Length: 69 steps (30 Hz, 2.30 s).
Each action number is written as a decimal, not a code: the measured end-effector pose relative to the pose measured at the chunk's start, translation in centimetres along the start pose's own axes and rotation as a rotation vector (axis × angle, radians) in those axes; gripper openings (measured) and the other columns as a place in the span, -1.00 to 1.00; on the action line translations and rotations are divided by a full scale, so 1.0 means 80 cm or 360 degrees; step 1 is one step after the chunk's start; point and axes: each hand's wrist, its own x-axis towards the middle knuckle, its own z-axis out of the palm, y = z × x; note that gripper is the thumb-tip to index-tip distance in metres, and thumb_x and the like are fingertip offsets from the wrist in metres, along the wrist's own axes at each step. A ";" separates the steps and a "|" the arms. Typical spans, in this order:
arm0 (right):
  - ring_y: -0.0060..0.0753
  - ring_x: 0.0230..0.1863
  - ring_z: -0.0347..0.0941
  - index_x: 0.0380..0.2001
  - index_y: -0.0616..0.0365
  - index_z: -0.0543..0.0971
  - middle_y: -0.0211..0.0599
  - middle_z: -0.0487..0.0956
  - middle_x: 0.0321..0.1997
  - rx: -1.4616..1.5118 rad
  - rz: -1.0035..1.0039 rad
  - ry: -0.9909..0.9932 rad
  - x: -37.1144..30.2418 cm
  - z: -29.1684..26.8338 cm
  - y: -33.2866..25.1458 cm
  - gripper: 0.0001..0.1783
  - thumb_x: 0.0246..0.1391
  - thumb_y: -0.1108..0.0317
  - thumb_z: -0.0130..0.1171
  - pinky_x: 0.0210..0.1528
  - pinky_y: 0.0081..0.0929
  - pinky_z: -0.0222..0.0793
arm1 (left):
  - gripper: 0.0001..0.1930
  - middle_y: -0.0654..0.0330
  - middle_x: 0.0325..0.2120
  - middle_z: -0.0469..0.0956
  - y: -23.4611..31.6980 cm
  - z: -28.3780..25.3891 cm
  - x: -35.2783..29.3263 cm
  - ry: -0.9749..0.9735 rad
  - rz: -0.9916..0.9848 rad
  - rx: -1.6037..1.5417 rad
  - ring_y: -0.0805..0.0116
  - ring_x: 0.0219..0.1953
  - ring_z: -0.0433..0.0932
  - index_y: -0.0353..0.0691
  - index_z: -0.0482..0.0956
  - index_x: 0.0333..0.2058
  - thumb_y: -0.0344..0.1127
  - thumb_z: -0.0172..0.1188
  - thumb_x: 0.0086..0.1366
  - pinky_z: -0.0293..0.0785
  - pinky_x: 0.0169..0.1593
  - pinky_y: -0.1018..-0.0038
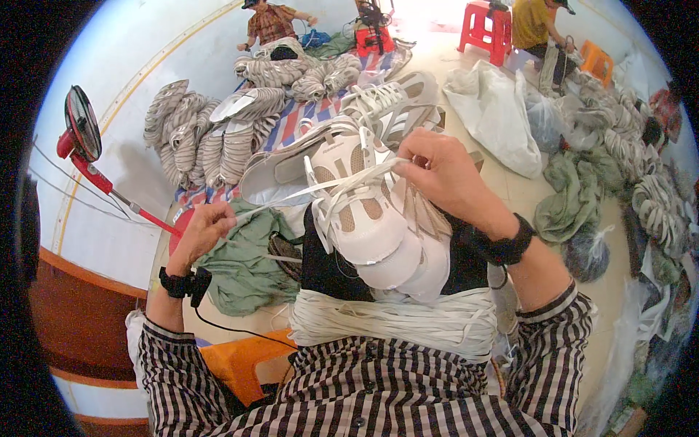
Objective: Threading laces through the eyelets of a shoe component in a manufacturing setting.
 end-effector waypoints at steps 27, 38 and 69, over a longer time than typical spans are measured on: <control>-0.77 -0.65 0.21 -0.52 0.18 0.51 -0.58 0.37 -0.69 0.0548 0.0543 -0.0404 0.022 -0.019 -0.017 -0.81 0.11 0.32 0.09 -0.59 -0.76 0.11 | -0.89 0.41 -0.63 0.42 0.142 0.126 0.051 -0.0044 0.0477 -0.0112 0.67 -0.58 0.30 -0.27 0.50 -0.33 -0.43 0.16 0.15 0.20 -0.50 0.68; -0.63 -0.47 0.36 -0.43 0.18 0.53 -0.49 0.42 -0.54 0.1899 0.1027 -0.0086 0.013 0.011 0.021 -0.75 0.18 0.22 0.06 -0.44 -0.57 0.40 | -0.90 0.50 -0.67 0.30 0.108 0.067 0.062 -0.0400 0.0002 -0.0881 0.74 -0.63 0.18 -0.29 0.52 -0.37 -0.39 0.12 0.23 0.04 -0.58 0.73; -0.77 -0.48 0.28 -0.34 0.18 0.44 -0.56 0.41 -0.48 0.0874 0.0771 -0.0139 0.010 0.042 -0.003 -0.91 0.12 0.40 0.07 -0.45 -0.73 0.25 | -0.97 0.36 -0.70 0.37 -0.040 0.010 0.002 -0.0047 -0.0287 -0.0371 0.61 -0.58 0.36 -0.27 0.47 -0.44 -0.47 0.10 0.18 0.28 -0.49 0.62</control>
